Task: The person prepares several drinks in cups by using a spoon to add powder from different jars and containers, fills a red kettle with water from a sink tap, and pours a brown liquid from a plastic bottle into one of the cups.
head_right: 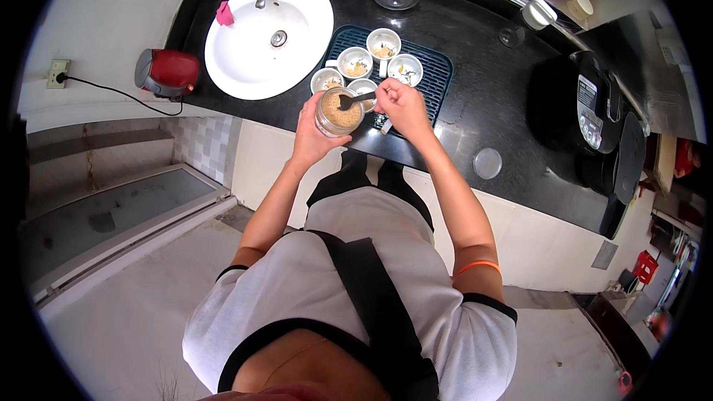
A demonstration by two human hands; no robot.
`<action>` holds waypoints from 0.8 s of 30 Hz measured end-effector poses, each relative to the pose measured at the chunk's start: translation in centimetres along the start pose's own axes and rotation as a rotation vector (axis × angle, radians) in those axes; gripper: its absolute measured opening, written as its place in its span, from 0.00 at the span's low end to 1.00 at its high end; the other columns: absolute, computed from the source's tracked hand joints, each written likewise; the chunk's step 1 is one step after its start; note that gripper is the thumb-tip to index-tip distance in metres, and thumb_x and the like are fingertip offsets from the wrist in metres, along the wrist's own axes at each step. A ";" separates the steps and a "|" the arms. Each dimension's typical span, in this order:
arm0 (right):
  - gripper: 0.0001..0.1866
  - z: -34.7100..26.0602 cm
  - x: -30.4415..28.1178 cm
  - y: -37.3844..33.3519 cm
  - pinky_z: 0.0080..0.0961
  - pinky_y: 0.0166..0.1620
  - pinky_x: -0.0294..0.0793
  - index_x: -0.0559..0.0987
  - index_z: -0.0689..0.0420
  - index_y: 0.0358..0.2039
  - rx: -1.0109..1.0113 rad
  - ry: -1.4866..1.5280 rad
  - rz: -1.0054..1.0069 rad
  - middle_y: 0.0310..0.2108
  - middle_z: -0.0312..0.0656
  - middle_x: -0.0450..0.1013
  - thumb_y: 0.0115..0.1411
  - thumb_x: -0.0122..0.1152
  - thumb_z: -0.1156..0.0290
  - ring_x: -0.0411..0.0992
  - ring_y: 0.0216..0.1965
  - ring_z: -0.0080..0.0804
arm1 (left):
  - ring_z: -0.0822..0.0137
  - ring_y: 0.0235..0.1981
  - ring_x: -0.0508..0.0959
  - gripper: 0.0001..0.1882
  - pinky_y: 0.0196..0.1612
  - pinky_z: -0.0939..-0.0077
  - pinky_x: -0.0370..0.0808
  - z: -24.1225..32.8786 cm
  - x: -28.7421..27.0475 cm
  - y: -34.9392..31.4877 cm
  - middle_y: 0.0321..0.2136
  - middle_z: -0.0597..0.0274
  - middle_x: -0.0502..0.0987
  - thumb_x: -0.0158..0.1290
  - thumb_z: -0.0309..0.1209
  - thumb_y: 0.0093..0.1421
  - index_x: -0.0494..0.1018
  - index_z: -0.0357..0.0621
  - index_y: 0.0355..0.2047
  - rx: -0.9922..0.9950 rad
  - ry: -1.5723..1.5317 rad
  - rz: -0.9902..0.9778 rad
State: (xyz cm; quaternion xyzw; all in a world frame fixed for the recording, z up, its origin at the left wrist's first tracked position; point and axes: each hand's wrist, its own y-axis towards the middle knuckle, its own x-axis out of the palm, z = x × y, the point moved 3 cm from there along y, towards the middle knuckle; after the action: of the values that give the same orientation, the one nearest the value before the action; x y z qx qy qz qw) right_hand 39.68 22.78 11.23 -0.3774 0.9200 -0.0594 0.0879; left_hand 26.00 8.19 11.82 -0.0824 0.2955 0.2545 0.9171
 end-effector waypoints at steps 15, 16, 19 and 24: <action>0.08 2.3 -2.5 -1.1 0.13 0.26 0.65 0.73 0.58 0.26 0.270 0.450 -0.094 0.19 0.34 0.71 0.58 0.50 0.69 0.66 0.20 0.16 | 0.55 0.52 0.61 0.50 0.55 0.65 0.58 1.2 3.3 0.7 0.49 0.53 0.63 0.69 0.29 0.27 0.56 0.41 0.53 0.030 -0.164 -0.049; 0.07 2.4 -2.8 -1.1 0.12 0.26 0.65 0.73 0.58 0.26 0.267 0.446 -0.097 0.19 0.33 0.71 0.58 0.50 0.69 0.66 0.20 0.16 | 0.55 0.52 0.62 0.50 0.55 0.65 0.59 1.2 3.4 0.7 0.49 0.53 0.63 0.69 0.30 0.27 0.56 0.41 0.53 0.022 -0.174 -0.049; 0.07 2.6 -3.5 -0.9 0.11 0.26 0.66 0.72 0.58 0.27 0.258 0.437 -0.095 0.19 0.33 0.70 0.59 0.50 0.70 0.66 0.19 0.16 | 0.56 0.52 0.62 0.50 0.54 0.65 0.59 1.6 3.9 1.1 0.49 0.53 0.63 0.68 0.30 0.27 0.56 0.40 0.53 0.018 -0.177 -0.050; 0.07 2.5 -5.0 -0.4 0.11 0.26 0.65 0.72 0.58 0.28 0.251 0.462 -0.042 0.19 0.33 0.70 0.59 0.50 0.69 0.66 0.20 0.16 | 0.55 0.51 0.63 0.50 0.53 0.65 0.61 3.1 4.5 2.4 0.48 0.54 0.64 0.68 0.30 0.27 0.56 0.40 0.53 0.009 -0.154 -0.037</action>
State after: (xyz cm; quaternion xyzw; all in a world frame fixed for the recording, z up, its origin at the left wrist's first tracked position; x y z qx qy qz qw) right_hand 43.98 25.87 9.43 -0.3592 0.8929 -0.2595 -0.0796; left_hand 29.49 13.08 11.69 -0.0637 0.2236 0.2417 0.9421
